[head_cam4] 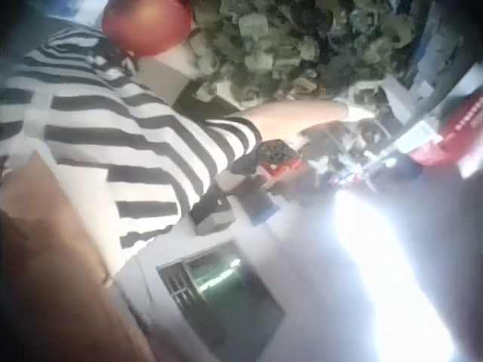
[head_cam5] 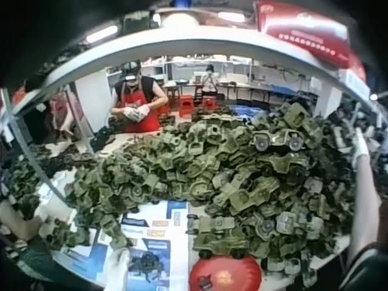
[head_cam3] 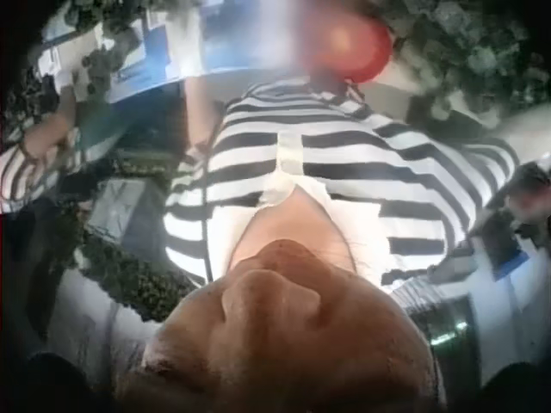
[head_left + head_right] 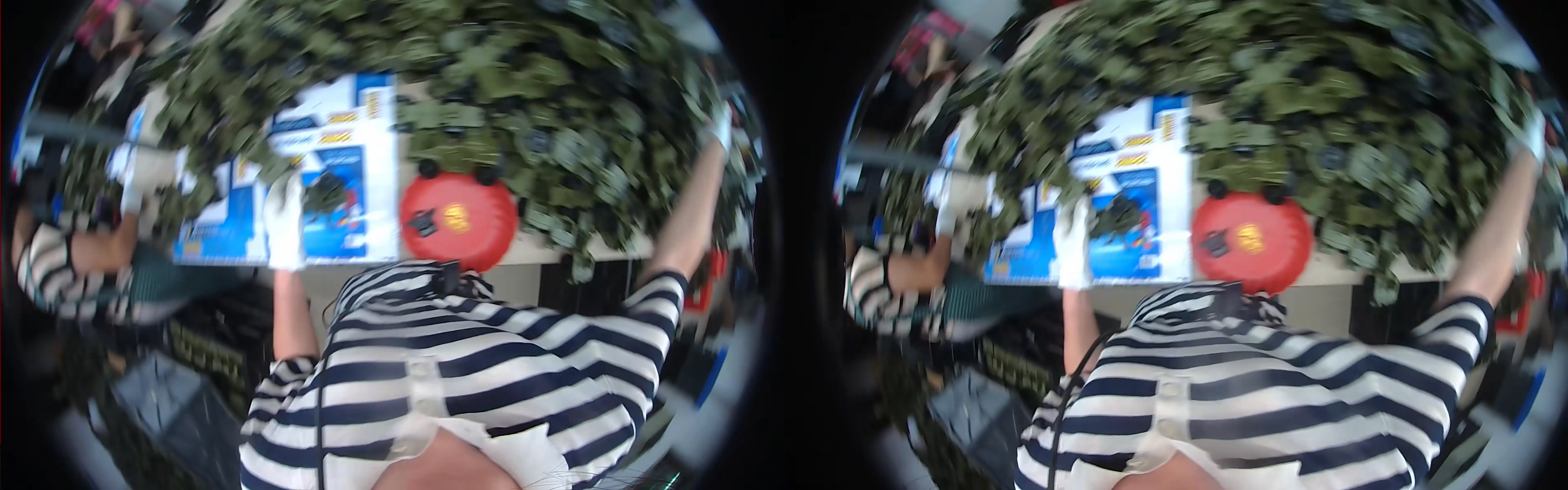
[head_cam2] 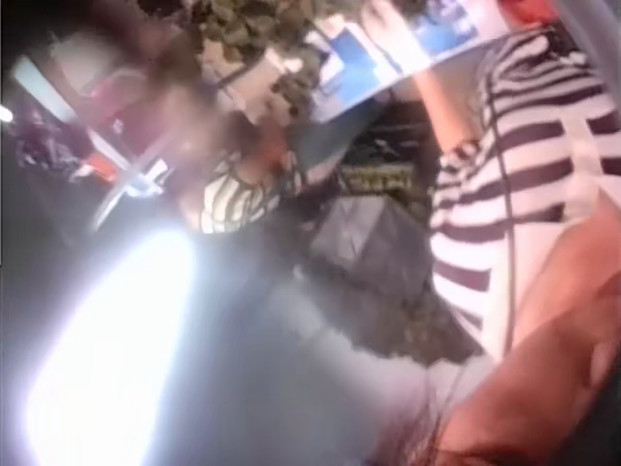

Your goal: The person assembles green toy tanks by hand. They pick up a tank body from a large pile on the table, insert a black wheel component into the body, and place the assembled unit back onto the table. This process is repeated continuously throughout the video.

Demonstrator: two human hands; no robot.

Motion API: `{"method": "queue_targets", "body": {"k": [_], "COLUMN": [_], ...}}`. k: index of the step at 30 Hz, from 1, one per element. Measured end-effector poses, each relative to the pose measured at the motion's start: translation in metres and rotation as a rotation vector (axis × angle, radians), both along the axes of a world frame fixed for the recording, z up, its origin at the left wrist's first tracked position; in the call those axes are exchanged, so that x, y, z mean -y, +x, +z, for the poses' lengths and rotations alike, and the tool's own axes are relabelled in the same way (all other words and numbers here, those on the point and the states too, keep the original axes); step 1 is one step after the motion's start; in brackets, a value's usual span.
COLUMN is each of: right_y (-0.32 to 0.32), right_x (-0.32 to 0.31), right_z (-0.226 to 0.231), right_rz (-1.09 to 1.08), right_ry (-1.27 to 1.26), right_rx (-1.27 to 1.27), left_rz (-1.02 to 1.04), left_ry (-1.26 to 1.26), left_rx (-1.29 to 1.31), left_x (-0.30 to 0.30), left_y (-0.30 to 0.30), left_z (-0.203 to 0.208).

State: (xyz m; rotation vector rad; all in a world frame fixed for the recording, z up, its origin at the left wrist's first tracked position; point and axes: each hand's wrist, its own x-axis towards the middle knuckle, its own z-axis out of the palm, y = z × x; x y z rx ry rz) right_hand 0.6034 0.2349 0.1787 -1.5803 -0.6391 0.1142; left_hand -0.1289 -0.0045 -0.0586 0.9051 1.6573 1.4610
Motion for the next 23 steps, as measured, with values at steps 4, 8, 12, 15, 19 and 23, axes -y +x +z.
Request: {"method": "queue_targets", "body": {"k": [4, 8, 12, 15, 19, 23], "right_y": [0.001, -0.189, -0.327, -0.370, -0.420, -0.422], "right_x": [0.004, 0.064, 0.157, 0.200, 0.230, 0.227], "right_z": [-0.015, -0.041, -0.132, -0.234, -0.290, -0.332], "right_rz": [-0.027, 0.174, 1.225, 1.540, 1.492, 1.594], "right_ry": [-0.054, -0.013, -0.347, -0.592, -0.730, -0.780], "right_rx": [-0.027, 0.575, 0.594, 0.722, 0.960, 0.899], "left_rz": [-0.137, -0.510, -0.504, -0.423, -0.467, -0.428], "left_ry": [-0.203, -0.404, -0.490, -0.629, -0.549, -0.498], "left_rx": [-0.876, -1.279, -1.290, -1.075, -0.618, -0.132], "left_x": [0.008, 0.009, -0.002, 0.000, 0.002, 0.014], "left_y": [-0.023, -0.020, -0.005, 0.014, -0.004, -0.040], "left_z": [0.022, -0.007, -0.019, -0.012, -0.013, -0.042]}}
